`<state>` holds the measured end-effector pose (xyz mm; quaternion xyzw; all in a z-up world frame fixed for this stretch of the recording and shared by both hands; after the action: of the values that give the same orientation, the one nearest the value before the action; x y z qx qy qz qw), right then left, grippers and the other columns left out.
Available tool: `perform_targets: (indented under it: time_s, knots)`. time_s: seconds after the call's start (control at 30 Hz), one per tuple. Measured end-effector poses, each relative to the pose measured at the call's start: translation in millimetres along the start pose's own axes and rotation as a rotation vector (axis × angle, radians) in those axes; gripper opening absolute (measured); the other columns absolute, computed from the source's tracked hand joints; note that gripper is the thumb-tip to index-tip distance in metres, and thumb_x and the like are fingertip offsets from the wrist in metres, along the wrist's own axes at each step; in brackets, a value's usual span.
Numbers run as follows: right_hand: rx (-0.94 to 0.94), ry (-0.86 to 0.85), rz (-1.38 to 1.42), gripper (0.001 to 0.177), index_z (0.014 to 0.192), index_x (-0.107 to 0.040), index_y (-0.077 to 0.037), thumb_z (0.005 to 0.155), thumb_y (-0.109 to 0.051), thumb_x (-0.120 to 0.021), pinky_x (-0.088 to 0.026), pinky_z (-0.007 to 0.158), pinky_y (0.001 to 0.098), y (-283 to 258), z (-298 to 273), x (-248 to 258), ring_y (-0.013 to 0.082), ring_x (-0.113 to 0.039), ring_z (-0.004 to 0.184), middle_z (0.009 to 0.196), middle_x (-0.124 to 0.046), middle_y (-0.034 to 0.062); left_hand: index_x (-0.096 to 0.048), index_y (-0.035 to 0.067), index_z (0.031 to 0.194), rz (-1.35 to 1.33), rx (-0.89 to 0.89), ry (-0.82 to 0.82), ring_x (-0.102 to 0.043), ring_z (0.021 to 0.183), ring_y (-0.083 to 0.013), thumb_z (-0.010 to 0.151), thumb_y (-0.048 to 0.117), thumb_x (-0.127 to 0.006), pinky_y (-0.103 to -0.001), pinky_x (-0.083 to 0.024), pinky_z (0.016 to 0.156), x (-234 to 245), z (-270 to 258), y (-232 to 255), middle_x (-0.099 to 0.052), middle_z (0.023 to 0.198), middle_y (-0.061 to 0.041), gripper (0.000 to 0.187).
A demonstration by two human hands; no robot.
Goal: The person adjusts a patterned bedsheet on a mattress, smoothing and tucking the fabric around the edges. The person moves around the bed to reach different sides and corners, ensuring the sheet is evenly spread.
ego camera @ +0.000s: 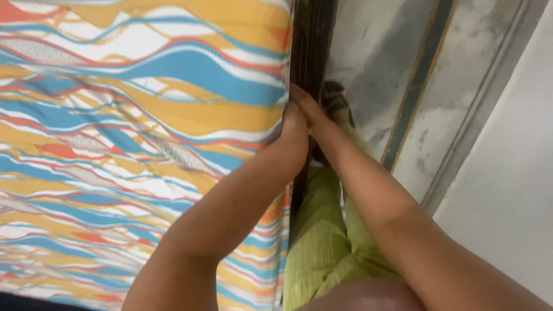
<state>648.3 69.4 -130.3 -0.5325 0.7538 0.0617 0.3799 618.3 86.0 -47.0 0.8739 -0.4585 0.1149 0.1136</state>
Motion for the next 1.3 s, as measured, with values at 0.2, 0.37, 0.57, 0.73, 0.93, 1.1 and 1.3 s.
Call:
perform_targets:
  time_s: [0.2, 0.37, 0.57, 0.73, 0.93, 1.1, 1.3]
  knots:
    - [0.117, 0.108, 0.001, 0.048, 0.142, -0.057, -0.001, 0.103, -0.03, -0.055, -0.048, 0.105, 0.0392, 17.1, 6.6, 10.2, 0.0299, -0.06, 0.122, 0.138, -0.063, 0.0143, -0.063, 0.008, 0.138, 0.064, 0.003, 0.007, -0.048, 0.135, -0.0347, 0.095, 0.041, -0.063, -0.06, -0.026, 0.109, 3.8, -1.9, -10.4, -0.059, 0.142, -0.011, 0.055]
    - [0.187, 0.34, -0.168, 0.044, 0.131, -0.065, 0.003, 0.101, -0.027, -0.056, -0.052, 0.097, 0.0416, 21.6, -10.9, 0.7, 0.0331, -0.065, 0.114, 0.127, -0.07, 0.0191, -0.063, 0.008, 0.139, 0.077, -0.006, 0.015, -0.046, 0.137, -0.0357, 0.095, 0.042, -0.062, -0.062, -0.024, 0.11, 8.3, -20.3, -9.2, -0.058, 0.144, -0.011, 0.056]
    - [0.045, 0.52, -0.799, 0.042, 0.128, -0.066, -0.002, 0.101, -0.031, -0.05, -0.051, 0.093, 0.0403, 46.0, 10.3, 21.2, 0.0329, -0.064, 0.112, 0.124, -0.07, 0.0173, -0.062, 0.009, 0.141, 0.071, -0.019, 0.029, -0.045, 0.139, -0.0368, 0.095, 0.044, -0.062, -0.066, -0.021, 0.111, 7.0, -35.2, -7.6, -0.057, 0.146, -0.011, 0.057]
    - [-0.015, 0.188, -1.361, 0.038, 0.123, -0.066, -0.004, 0.1, -0.031, -0.053, -0.052, 0.091, 0.0415, 47.4, 34.8, 38.5, 0.035, -0.065, 0.109, 0.121, -0.071, 0.0181, -0.061, 0.009, 0.142, 0.021, -0.042, 0.067, -0.043, 0.141, -0.0377, 0.095, 0.045, -0.062, -0.068, -0.019, 0.112, -1.3, -32.3, -5.8, -0.055, 0.148, -0.011, 0.059]
    - [0.052, 0.126, -1.494, 0.033, 0.116, -0.067, -0.006, 0.098, -0.032, -0.056, -0.054, 0.088, 0.0429, 54.0, 16.9, 36.8, 0.0375, -0.067, 0.107, 0.116, -0.072, 0.019, -0.07, 0.01, 0.133, 0.056, -0.149, 0.205, -0.057, 0.131, -0.0385, 0.098, 0.034, -0.061, -0.074, -0.024, 0.11, -15.1, -20.7, 11.3, -0.067, 0.137, -0.011, 0.044]
    - [0.249, 0.295, -1.275, 0.033, 0.117, -0.066, -0.006, 0.097, -0.031, -0.061, -0.055, 0.089, 0.0429, 56.2, -38.0, 34.0, 0.0387, -0.067, 0.109, 0.117, -0.072, 0.0201, -0.067, 0.014, 0.139, 0.086, -0.093, 0.108, -0.051, 0.137, -0.0365, 0.095, 0.04, -0.065, -0.067, -0.025, 0.114, -19.6, -10.2, 19.2, -0.063, 0.144, -0.009, 0.05]
    - [0.248, 0.421, -0.593, 0.045, 0.139, -0.057, -0.004, 0.097, -0.02, -0.065, -0.055, 0.093, 0.0346, 90.0, -157.1, 13.7, 0.0196, -0.069, 0.112, 0.12, -0.072, 0.0089, -0.048, 0.014, 0.154, 0.138, -0.061, 0.003, -0.029, 0.15, -0.0388, 0.091, 0.058, -0.066, -0.064, -0.017, 0.115, -2.5, -8.9, 9.5, -0.04, 0.161, -0.011, 0.079]
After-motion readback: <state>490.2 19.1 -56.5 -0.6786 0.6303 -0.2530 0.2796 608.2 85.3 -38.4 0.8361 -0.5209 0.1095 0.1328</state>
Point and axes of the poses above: each hand's wrist, its own z-axis towards the middle knuckle, its own x-axis out of the back of the hand, y = z × x, the point moved 5 cm from there along z, towards the middle knuckle
